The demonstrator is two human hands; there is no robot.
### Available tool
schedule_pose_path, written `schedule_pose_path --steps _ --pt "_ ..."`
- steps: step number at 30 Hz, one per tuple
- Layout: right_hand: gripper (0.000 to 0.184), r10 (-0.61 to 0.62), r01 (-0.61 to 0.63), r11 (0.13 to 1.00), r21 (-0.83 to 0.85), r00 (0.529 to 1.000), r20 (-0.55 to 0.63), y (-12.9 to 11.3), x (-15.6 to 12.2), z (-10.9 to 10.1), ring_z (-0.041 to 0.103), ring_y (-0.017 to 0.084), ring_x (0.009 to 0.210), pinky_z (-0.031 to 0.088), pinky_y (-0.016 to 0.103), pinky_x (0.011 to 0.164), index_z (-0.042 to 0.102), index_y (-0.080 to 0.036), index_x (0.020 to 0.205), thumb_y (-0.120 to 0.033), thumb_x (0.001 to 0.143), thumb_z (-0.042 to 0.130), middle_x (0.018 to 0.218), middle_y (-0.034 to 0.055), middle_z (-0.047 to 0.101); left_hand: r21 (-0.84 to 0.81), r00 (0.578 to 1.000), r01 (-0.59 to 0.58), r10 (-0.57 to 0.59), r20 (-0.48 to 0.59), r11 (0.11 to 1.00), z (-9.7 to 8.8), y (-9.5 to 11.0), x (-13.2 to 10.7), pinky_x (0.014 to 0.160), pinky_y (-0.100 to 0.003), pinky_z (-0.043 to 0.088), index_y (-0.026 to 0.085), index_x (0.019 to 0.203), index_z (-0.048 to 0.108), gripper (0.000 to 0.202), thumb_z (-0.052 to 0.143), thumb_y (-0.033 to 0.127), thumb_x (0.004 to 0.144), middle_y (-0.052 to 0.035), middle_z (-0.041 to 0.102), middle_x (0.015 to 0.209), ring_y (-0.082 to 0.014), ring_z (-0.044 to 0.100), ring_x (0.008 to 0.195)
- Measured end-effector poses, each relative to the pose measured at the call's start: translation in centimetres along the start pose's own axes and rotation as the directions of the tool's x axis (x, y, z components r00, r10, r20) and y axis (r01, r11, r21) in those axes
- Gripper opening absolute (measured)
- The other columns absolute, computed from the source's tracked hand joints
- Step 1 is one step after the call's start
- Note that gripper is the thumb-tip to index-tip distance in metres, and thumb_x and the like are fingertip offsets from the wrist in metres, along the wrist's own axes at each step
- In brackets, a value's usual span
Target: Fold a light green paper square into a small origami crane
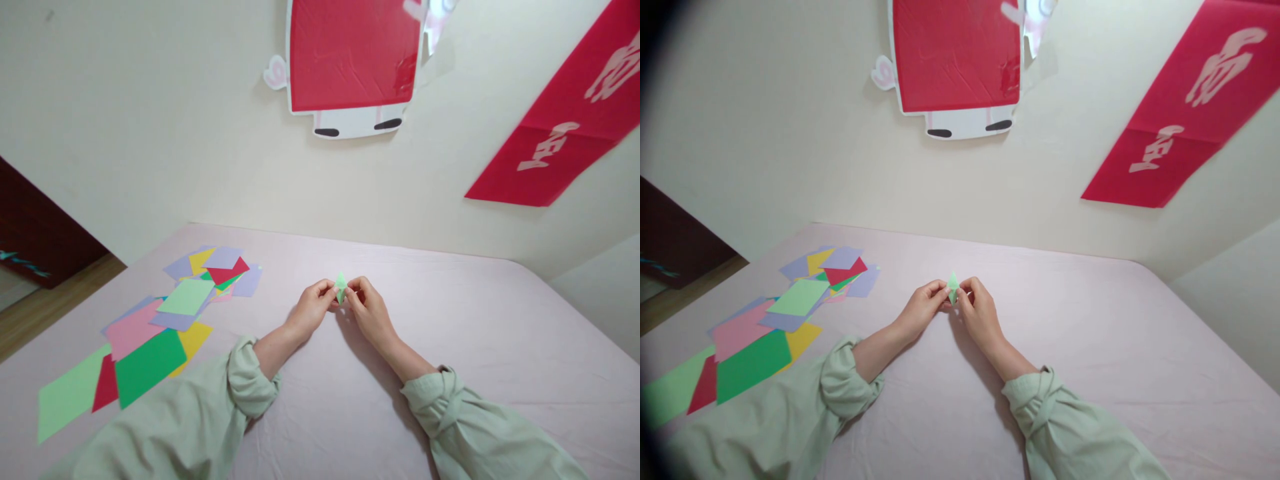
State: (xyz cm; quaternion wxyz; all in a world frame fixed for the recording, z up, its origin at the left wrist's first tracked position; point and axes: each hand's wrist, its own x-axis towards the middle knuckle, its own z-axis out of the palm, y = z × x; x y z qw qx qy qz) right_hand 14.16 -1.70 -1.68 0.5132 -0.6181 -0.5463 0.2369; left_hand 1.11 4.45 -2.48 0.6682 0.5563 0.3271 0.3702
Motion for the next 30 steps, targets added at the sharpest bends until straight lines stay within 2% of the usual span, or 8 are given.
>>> schedule_pose_path --steps 4,9,13,19,26,30 --pt "0.017 0.035 -0.034 0.996 0.083 0.999 -0.008 0.10 0.25 -0.12 0.048 0.015 0.057 0.038 0.028 0.056 0.052 -0.022 0.078 -0.036 0.087 0.051 0.067 -0.0027 0.054 -0.003 1.000 0.028 -0.028 -0.006 1.000 -0.05 -0.20 0.04 0.071 -0.023 0.050 0.015 0.082 0.065 0.025 0.064 0.039 0.080 -0.0013 0.063 0.080 -0.0111 0.059 0.073" --pt "0.020 0.095 -0.098 0.977 0.192 0.995 0.028 0.52 0.44 0.10 0.044 0.013 0.050 0.036 0.027 0.050 0.050 -0.022 0.077 -0.040 0.085 0.053 0.057 -0.0054 0.048 -0.017 0.998 0.035 -0.036 -0.045 0.999 -0.25 -0.30 0.12 0.064 -0.022 0.048 0.015 0.083 0.062 0.024 0.066 0.039 0.078 -0.0010 0.063 0.078 -0.0106 0.059 0.067" --pt "0.022 0.115 -0.123 0.963 0.238 0.992 0.043 0.85 0.48 0.20 0.045 0.012 0.048 0.036 0.025 0.047 0.049 -0.022 0.079 -0.043 0.085 0.053 0.058 -0.0047 0.051 0.004 0.999 0.018 -0.018 -0.036 1.000 -0.24 0.07 0.01 0.059 -0.021 0.043 0.015 0.083 0.062 0.022 0.066 0.037 0.077 -0.0015 0.063 0.077 -0.0106 0.057 0.066" --pt "0.025 0.093 -0.095 0.978 0.184 0.995 0.016 0.58 0.27 0.03 0.050 0.011 0.049 0.041 0.024 0.047 0.051 -0.021 0.082 -0.045 0.086 0.055 0.069 -0.0031 0.056 0.091 1.000 -0.007 0.008 -0.008 0.996 -0.05 0.28 -0.14 0.059 -0.021 0.039 0.016 0.079 0.064 0.021 0.067 0.036 0.075 0.0008 0.060 0.072 -0.0094 0.051 0.063" --pt "0.018 0.095 -0.098 0.987 0.128 0.995 0.031 0.18 0.02 0.07 0.053 0.011 0.049 0.042 0.024 0.048 0.052 -0.021 0.083 -0.038 0.086 0.054 0.070 -0.0033 0.057 0.049 1.000 0.030 -0.030 -0.008 0.998 -0.06 0.23 -0.11 0.058 -0.021 0.040 0.015 0.079 0.063 0.023 0.068 0.037 0.073 0.0007 0.060 0.072 -0.0092 0.053 0.063" --pt "0.012 0.047 -0.047 0.997 0.067 0.999 0.003 0.46 0.14 -0.03 0.052 0.012 0.054 0.042 0.024 0.051 0.056 -0.020 0.082 -0.031 0.085 0.052 0.073 -0.0014 0.057 0.036 0.999 0.038 -0.037 -0.022 0.999 -0.22 0.21 -0.04 0.057 -0.020 0.041 0.014 0.082 0.062 0.025 0.067 0.037 0.075 0.0001 0.061 0.071 -0.0087 0.054 0.060"
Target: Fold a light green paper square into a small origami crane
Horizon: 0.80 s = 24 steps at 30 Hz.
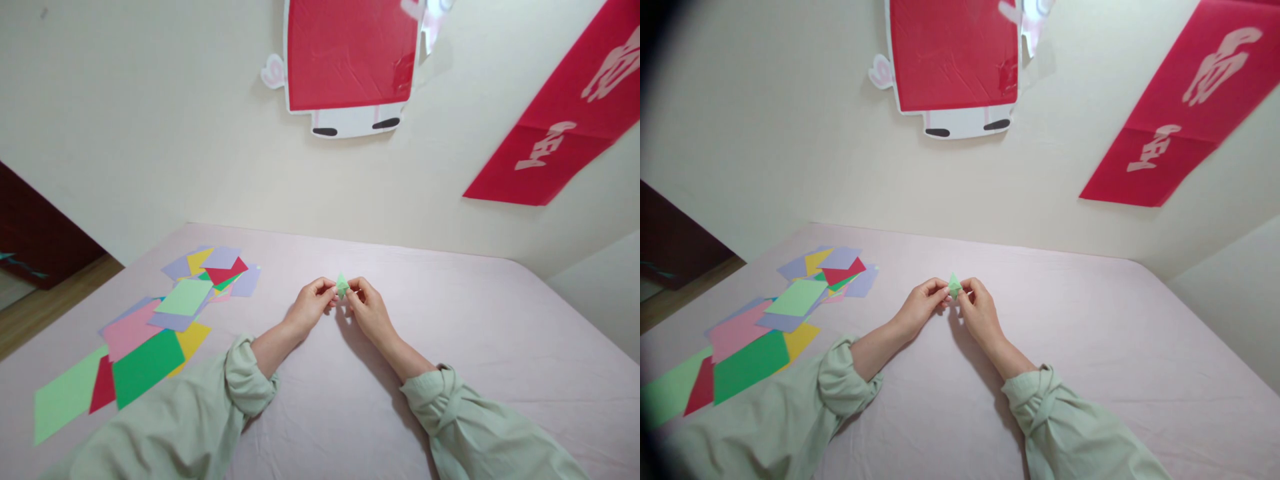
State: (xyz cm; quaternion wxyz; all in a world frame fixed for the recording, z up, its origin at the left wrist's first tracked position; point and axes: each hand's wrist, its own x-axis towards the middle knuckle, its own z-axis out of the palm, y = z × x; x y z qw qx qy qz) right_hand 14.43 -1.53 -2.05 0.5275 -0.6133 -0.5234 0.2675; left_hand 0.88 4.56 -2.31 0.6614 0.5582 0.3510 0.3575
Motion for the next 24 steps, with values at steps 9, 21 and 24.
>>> schedule_pose_path --steps 9,21,24 --pt "0.013 -0.003 0.001 1.000 0.025 0.998 0.056 0.5 0.1 0.2 0.050 0.014 0.057 0.039 0.025 0.055 0.055 -0.020 0.076 -0.030 0.085 0.050 0.065 -0.0033 0.054 0.005 0.994 0.000 0.001 -0.106 1.000 0.0 -0.5 0.1 0.048 -0.019 0.039 0.019 0.087 0.047 0.023 0.063 0.033 0.077 0.0030 0.062 0.062 -0.0098 0.056 0.050" --pt "0.019 0.032 -0.037 0.997 0.067 0.997 0.074 -0.4 0.0 0.1 0.048 0.013 0.053 0.038 0.025 0.054 0.054 -0.021 0.076 -0.036 0.087 0.049 0.061 -0.0048 0.051 0.276 0.976 -0.192 0.213 -0.048 0.942 0.0 -1.3 0.2 0.062 -0.023 0.045 0.020 0.088 0.047 0.022 0.065 0.022 0.076 0.0036 0.057 0.079 -0.0101 0.057 0.066" --pt "0.019 0.028 -0.033 0.997 0.066 0.996 0.082 -0.5 0.0 0.2 0.048 0.013 0.054 0.038 0.025 0.054 0.055 -0.020 0.077 -0.036 0.087 0.049 0.063 -0.0045 0.051 0.283 0.976 -0.192 0.213 -0.046 0.940 -0.1 -1.4 0.2 0.064 -0.024 0.045 0.020 0.089 0.046 0.022 0.064 0.023 0.077 0.0031 0.057 0.080 -0.0108 0.057 0.067"
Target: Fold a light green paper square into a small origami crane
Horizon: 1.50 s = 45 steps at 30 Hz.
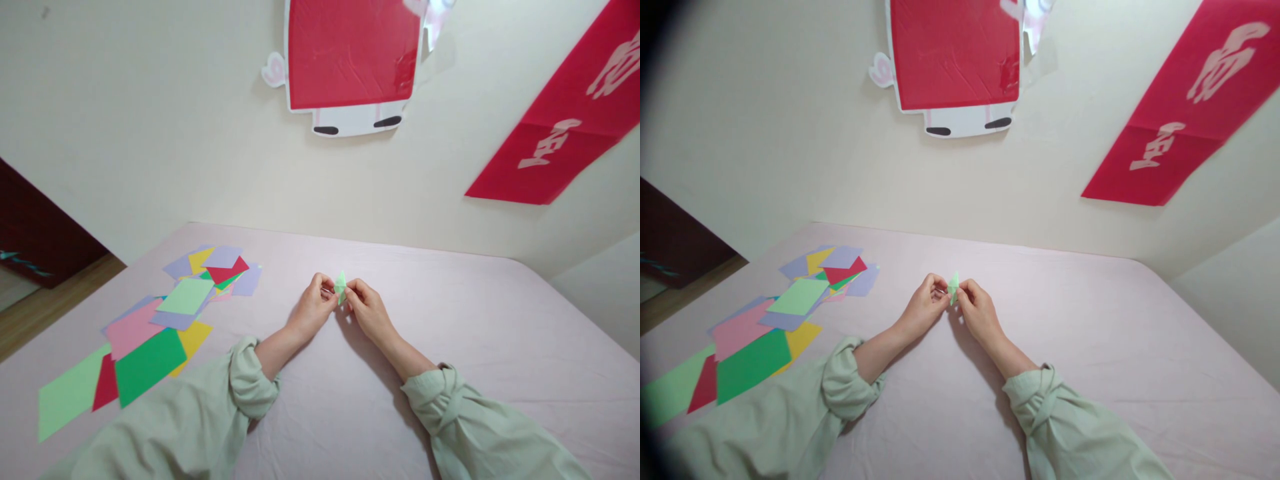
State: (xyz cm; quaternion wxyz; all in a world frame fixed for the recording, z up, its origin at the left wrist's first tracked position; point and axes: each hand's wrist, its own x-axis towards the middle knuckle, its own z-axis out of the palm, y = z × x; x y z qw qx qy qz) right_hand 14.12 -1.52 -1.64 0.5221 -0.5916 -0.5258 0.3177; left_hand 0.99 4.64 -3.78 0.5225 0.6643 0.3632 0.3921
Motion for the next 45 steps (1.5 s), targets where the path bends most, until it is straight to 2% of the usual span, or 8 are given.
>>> schedule_pose_path --steps 4,9,16,20,27,34,45 --pt "0.020 -0.012 0.012 1.000 -0.018 1.000 0.026 0.0 0.0 0.0 0.050 0.013 0.058 0.040 0.025 0.057 0.058 -0.020 0.079 -0.034 0.087 0.048 0.066 -0.0033 0.054 0.016 1.000 -0.004 0.004 0.003 1.000 0.0 0.0 0.0 0.064 -0.024 0.046 0.020 0.090 0.046 0.023 0.065 0.025 0.078 0.0030 0.057 0.078 -0.0116 0.058 0.069" --pt "0.021 -0.017 0.019 0.999 -0.050 1.000 0.025 -0.1 -0.1 0.0 0.047 0.013 0.055 0.037 0.025 0.055 0.059 -0.019 0.079 -0.034 0.088 0.047 0.062 -0.0039 0.052 0.030 1.000 -0.002 0.003 -0.015 1.000 -0.1 -0.3 0.1 0.062 -0.022 0.045 0.021 0.090 0.046 0.019 0.060 0.019 0.078 0.0031 0.057 0.080 -0.0100 0.057 0.067" --pt "0.019 0.022 -0.022 1.000 -0.008 1.000 -0.013 0.3 0.1 0.0 0.049 0.013 0.052 0.039 0.025 0.051 0.058 -0.020 0.080 -0.035 0.086 0.048 0.062 -0.0036 0.054 -0.100 1.000 0.029 -0.030 -0.005 0.995 -0.1 0.1 0.0 0.058 -0.020 0.044 0.021 0.091 0.045 0.016 0.056 0.019 0.079 0.0038 0.057 0.080 -0.0086 0.056 0.063" --pt "0.017 0.016 -0.015 0.999 0.045 0.999 -0.029 0.9 0.3 -0.1 0.051 0.012 0.053 0.041 0.025 0.050 0.057 -0.019 0.092 -0.032 0.084 0.049 0.067 -0.0034 0.055 -0.112 1.000 0.000 0.001 0.011 0.994 0.0 0.3 0.1 0.064 -0.021 0.047 0.020 0.091 0.052 0.015 0.054 0.015 0.077 0.0005 0.059 0.087 -0.0108 0.059 0.076" --pt "0.037 -0.034 0.034 0.999 0.009 0.999 -0.024 1.0 0.1 -0.1 0.054 0.011 0.057 0.044 0.025 0.053 0.049 -0.020 0.122 -0.028 0.086 0.047 0.084 -0.0012 0.056 -0.119 1.000 -0.002 0.004 0.013 0.993 0.2 0.2 0.2 0.073 -0.025 0.050 0.019 0.099 0.053 0.025 0.057 0.012 0.075 -0.0025 0.061 0.096 -0.0136 0.062 0.086" --pt "0.029 -0.028 0.027 0.999 -0.047 0.999 -0.019 0.8 0.0 -0.2 0.057 0.012 0.061 0.045 0.026 0.058 0.057 -0.019 0.111 -0.027 0.085 0.047 0.087 0.0004 0.059 -0.138 1.000 -0.008 0.011 0.016 0.990 0.1 0.0 0.3 0.074 -0.025 0.051 0.019 0.098 0.052 0.022 0.060 0.017 0.077 -0.0017 0.061 0.092 -0.0131 0.062 0.084" --pt "0.016 -0.037 0.036 0.999 -0.025 0.999 -0.026 0.9 0.1 -0.2 0.057 0.012 0.059 0.045 0.026 0.054 0.054 -0.020 0.098 -0.028 0.085 0.048 0.084 -0.0008 0.059 -0.198 0.997 0.075 -0.074 0.012 0.977 0.2 0.1 0.2 0.068 -0.022 0.048 0.020 0.097 0.054 0.024 0.062 0.019 0.075 -0.0014 0.062 0.091 -0.0117 0.061 0.079"
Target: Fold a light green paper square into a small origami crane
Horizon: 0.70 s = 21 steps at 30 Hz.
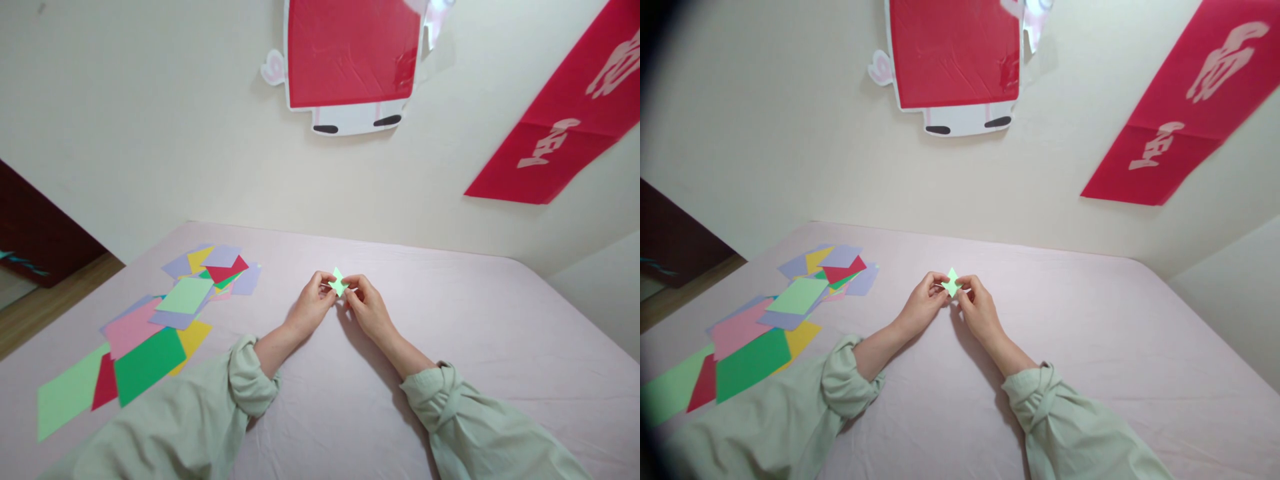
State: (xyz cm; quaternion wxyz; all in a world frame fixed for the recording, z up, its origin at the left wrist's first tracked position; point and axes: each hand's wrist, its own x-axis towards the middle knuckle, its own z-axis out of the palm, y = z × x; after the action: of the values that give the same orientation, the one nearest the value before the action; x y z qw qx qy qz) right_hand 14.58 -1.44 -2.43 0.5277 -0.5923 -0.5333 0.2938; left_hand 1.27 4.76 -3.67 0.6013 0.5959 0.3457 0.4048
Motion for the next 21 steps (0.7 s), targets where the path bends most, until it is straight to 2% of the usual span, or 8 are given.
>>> schedule_pose_path --steps 6,21 --pt "0.015 0.010 -0.010 1.000 0.008 1.000 0.006 0.2 0.0 0.0 0.057 0.012 0.058 0.044 0.026 0.054 0.054 -0.020 0.097 -0.028 0.084 0.048 0.083 -0.0008 0.059 0.002 1.000 -0.027 0.027 0.001 1.000 0.0 0.1 0.0 0.069 -0.023 0.049 0.019 0.098 0.053 0.025 0.059 0.016 0.074 -0.0023 0.062 0.094 -0.0127 0.061 0.083" --pt "0.014 0.031 -0.031 0.999 0.022 0.999 0.017 0.5 0.2 -0.1 0.059 0.013 0.060 0.046 0.027 0.056 0.055 -0.020 0.092 -0.032 0.084 0.054 0.084 -0.0002 0.062 -0.035 1.000 0.013 -0.013 -0.012 0.999 0.2 1.0 -0.2 0.063 -0.021 0.046 0.019 0.096 0.052 0.028 0.053 0.010 0.069 -0.0007 0.061 0.088 -0.0109 0.060 0.076"
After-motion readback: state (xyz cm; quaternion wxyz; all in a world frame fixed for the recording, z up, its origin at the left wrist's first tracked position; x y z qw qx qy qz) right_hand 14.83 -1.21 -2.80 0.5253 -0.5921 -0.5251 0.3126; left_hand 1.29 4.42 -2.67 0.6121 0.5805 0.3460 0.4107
